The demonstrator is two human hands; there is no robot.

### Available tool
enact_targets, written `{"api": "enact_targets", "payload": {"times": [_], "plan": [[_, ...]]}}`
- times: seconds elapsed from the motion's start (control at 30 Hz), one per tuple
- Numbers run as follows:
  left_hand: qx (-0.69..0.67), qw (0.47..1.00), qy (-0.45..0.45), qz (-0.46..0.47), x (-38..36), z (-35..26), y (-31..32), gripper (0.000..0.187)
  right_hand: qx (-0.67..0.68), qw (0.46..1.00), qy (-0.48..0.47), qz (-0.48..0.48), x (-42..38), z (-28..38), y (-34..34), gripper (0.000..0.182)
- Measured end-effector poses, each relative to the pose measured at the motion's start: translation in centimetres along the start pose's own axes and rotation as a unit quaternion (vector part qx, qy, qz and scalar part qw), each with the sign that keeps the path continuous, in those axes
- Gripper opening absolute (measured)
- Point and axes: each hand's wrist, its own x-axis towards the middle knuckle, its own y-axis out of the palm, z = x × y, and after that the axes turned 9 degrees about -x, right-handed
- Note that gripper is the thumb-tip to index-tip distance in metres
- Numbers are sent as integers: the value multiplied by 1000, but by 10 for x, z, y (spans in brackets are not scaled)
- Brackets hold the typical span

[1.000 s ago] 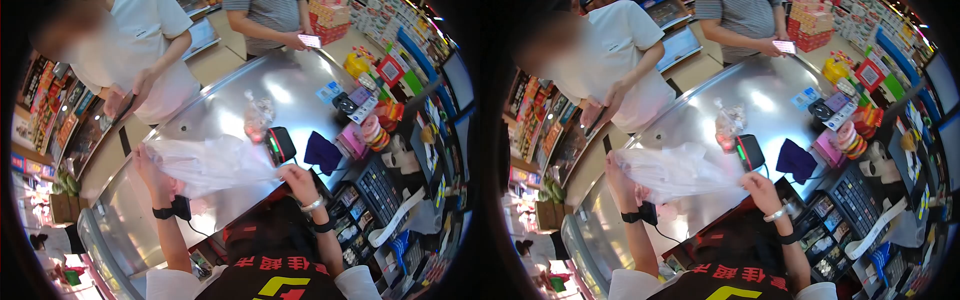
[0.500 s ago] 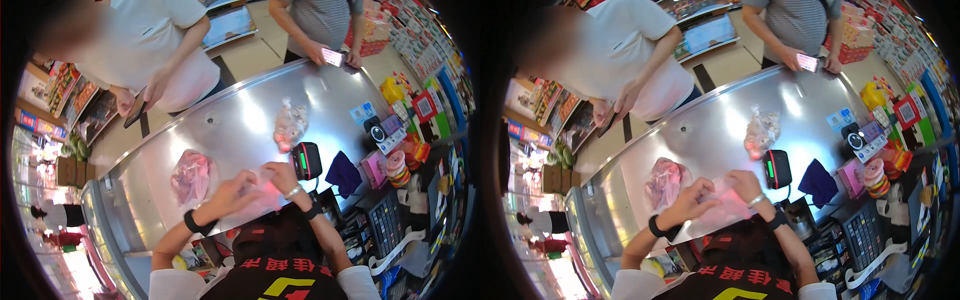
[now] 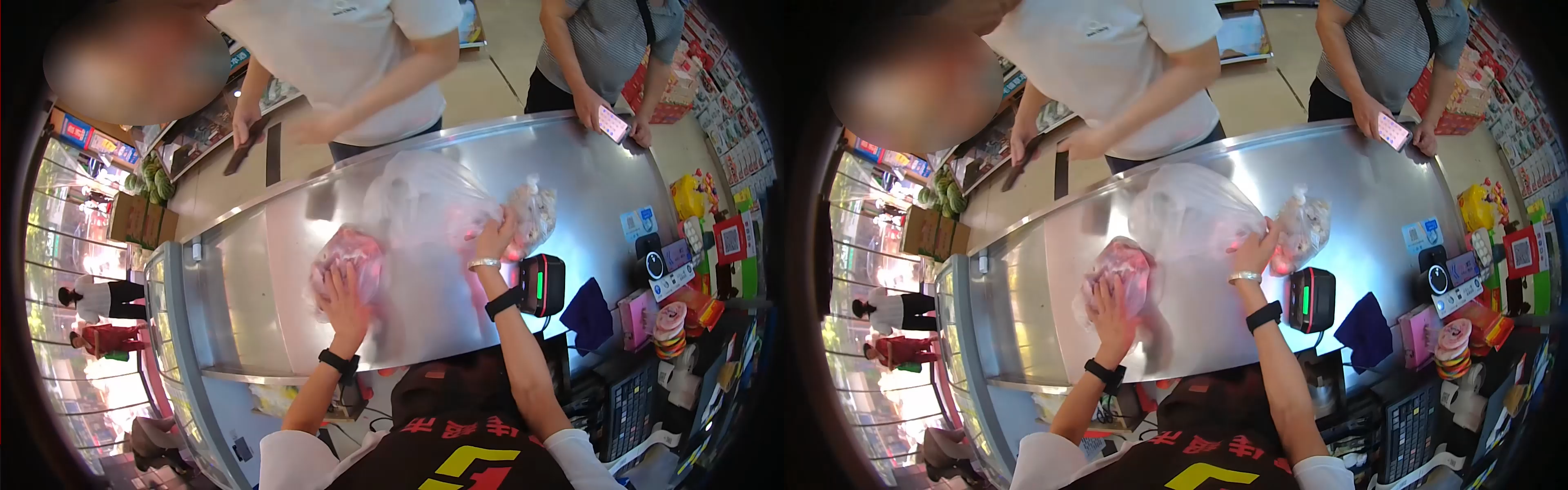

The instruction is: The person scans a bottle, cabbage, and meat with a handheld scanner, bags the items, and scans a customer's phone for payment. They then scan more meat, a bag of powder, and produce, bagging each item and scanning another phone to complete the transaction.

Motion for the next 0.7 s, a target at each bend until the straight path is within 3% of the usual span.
{"api": "enact_targets", "payload": {"times": [0.07,0.13,0.2,0.3,0.4,0.43,0.53,0.6,0.7], "plan": [[-102,994,-24,15,-2,31,31,53,-146,971,-189,-32,5,-42,19,46],[-206,978,-37,10,7,60,34,47,-187,962,-199,20,-5,-46,23,51],[-312,949,-44,-28,24,75,15,45,-83,984,11,159,-31,-1,30,57],[-444,885,-126,69,65,76,-30,44,-123,960,45,246,-37,0,37,61],[-519,849,-69,72,81,74,-47,41,-190,935,83,288,-37,13,36,59],[-544,834,-52,77,86,74,-51,40,-215,931,56,290,-35,0,43,58],[-640,744,-117,148,97,69,-85,33,-269,907,34,323,-36,-33,48,57],[-704,673,-131,184,112,62,-96,28,-263,892,63,362,-43,-6,42,56],[-794,551,-175,187,135,53,-53,19,-279,869,32,408,-47,-18,39,53]]}}
